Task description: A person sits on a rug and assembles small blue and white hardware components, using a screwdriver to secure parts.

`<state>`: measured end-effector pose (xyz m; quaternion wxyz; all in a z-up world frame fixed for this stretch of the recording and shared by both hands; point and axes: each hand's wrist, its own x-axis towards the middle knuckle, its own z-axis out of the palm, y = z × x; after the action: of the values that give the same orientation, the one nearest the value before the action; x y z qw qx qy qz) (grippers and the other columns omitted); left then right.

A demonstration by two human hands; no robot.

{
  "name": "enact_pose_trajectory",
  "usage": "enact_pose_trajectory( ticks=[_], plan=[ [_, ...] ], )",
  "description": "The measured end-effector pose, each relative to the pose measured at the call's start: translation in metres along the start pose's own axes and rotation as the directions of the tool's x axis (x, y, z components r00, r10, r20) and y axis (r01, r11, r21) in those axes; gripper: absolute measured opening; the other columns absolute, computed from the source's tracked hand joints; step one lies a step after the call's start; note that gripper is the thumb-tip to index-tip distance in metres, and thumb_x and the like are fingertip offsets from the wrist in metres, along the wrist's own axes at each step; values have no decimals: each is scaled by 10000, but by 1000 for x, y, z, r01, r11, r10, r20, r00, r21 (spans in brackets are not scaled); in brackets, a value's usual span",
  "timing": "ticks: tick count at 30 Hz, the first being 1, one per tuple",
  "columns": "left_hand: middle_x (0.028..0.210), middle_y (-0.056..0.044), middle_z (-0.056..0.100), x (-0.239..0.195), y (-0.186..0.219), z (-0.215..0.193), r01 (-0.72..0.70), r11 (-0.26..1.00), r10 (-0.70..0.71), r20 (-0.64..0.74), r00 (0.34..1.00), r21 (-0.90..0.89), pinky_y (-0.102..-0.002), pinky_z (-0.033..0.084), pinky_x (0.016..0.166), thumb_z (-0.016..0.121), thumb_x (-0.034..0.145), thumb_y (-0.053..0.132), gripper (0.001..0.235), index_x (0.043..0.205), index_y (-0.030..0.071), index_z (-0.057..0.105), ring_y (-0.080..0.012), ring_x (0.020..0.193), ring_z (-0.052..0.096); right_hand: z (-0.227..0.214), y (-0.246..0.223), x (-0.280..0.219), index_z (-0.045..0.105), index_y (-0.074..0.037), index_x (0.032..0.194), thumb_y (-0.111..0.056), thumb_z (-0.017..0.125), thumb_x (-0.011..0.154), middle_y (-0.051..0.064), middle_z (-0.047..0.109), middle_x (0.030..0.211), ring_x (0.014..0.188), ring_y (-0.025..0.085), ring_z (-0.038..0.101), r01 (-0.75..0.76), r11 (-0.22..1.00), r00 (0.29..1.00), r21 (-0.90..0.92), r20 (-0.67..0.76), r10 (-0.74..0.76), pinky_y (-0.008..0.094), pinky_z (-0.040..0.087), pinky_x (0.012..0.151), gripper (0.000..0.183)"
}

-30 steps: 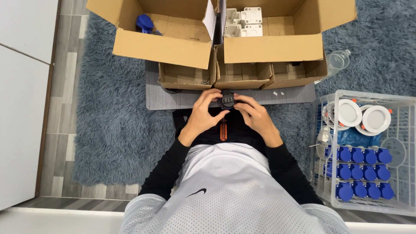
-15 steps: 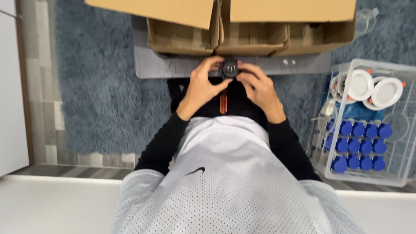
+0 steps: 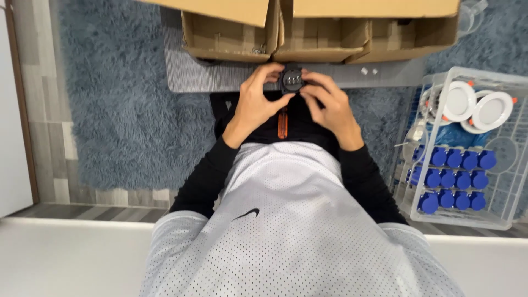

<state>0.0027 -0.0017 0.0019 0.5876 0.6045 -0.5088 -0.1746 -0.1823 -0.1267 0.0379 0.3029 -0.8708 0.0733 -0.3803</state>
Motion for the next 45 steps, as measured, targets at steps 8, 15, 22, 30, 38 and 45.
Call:
enact_pose_trajectory(
  ticks=[8,15,22,30,38,45],
  plan=[
    [1296,-184,691,-4,24,-5,-6,999,7,9,1000,-51,-449,658,978,970,807,36,624,1351,5,665,-383,1170,741,-1,-5,-5,764,27,1190,-2,717,1056,213,733,1244,1107,382,768,-195,975,973,106,-106,206,482,649,912,144],
    [1341,-144,654,-9,34,-3,-39,999,41,51,998,-36,-405,671,983,914,822,-40,608,1374,8,661,-351,1227,718,-2,-2,-10,797,9,1140,3,770,1040,146,769,1084,972,277,799,-357,903,922,239,-67,382,355,675,795,104],
    [1327,-144,660,-6,51,-6,-122,992,122,58,991,5,-403,664,989,880,831,-82,589,1373,16,672,-351,1226,717,-4,-12,-5,760,32,1112,32,765,1033,153,748,1066,979,218,773,-405,829,890,386,-43,454,330,661,810,79],
    [1332,-119,676,-7,55,-7,-192,981,188,71,979,41,-387,665,996,874,828,-89,594,1378,40,691,-311,1232,725,-8,-10,-8,752,39,1082,58,766,1021,145,728,1019,940,231,769,-371,864,909,340,-57,413,341,667,803,65],
    [1330,-112,689,-6,59,-8,-188,982,188,63,980,-5,-385,666,987,895,824,-36,525,1318,50,738,-309,1224,736,-11,-13,-9,713,41,1102,58,743,1031,155,712,1051,973,217,749,-397,830,901,392,-5,433,360,655,835,79],
    [1180,-108,735,-7,67,-9,-85,990,86,8,996,-110,-369,682,904,811,997,70,243,1236,39,780,-301,1102,778,-14,-14,-14,702,56,1150,70,718,1035,157,721,1064,960,177,728,-458,755,868,469,51,495,325,651,815,117]
  ],
)
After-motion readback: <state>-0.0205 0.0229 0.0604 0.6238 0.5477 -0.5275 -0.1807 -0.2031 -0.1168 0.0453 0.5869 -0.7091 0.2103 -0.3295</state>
